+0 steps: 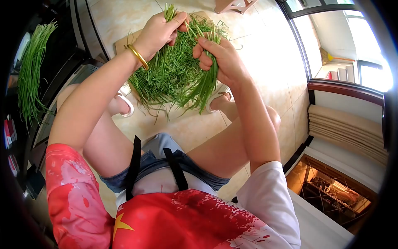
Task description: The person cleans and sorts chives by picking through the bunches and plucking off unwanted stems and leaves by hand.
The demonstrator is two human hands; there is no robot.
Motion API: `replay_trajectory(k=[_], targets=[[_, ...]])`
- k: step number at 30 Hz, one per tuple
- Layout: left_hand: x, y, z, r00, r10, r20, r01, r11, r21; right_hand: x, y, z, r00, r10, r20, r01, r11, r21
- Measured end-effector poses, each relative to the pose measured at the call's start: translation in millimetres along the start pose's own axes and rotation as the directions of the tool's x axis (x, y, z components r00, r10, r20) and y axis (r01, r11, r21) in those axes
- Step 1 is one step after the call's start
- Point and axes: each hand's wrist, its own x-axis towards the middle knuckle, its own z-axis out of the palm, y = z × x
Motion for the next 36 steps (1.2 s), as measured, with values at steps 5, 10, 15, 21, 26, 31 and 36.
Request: replay_trajectory(k=[5, 10, 15, 21, 26, 31, 36], targets=[[3.1, -2.8, -8.3, 0.988, -0.049, -0.148, 0.042, 0.998, -0.05, -0.7, 0.1, -3.4, 0.999, 0.012, 0.042, -0.013, 0.999, 0.03], [-8.9, 4.4, 13.0, 0.992, -0.076, 0.105, 0.08, 0.996, -0.035, -0.2, 1.4, -1.3, 1.0, -0.004, 0.001, 0.004, 1.0, 0.029], [-5.0, 7.8, 9.0, 0.99, -0.047, 0.13, 0.073, 0.975, -0.208, 1.5, 3.7, -0.9, 1.0, 0.026, -0.011, -0.025, 0.996, 0.084], [-1.2, -1.3, 7.8, 0.996, -0.048, 0.08, 0.047, 0.999, 0.006, 3.7, 3.2, -2.0, 0.999, 0.022, -0.026, -0.019, 0.994, 0.107], [15.0, -17.7, -12.3, 0.992, 0.042, -0.117, -0.039, 0.999, 0.025, -1.6, 2.8, -7.7, 0.999, 0.025, -0.039, -0.021, 0.996, 0.084], [17.1, -29.7, -13.2, 0.988, 0.059, -0.143, -0.02, 0.967, 0.256, -11.0, 8.3, -21.5, 0.99, 0.04, -0.136, -0.027, 0.995, 0.1], [0.6, -1.9, 16.9, 0.98, -0.122, 0.155, 0.115, 0.992, 0.057, -13.8, 8.5, -20.8, 0.989, 0.039, -0.144, -0.023, 0.993, 0.113]])
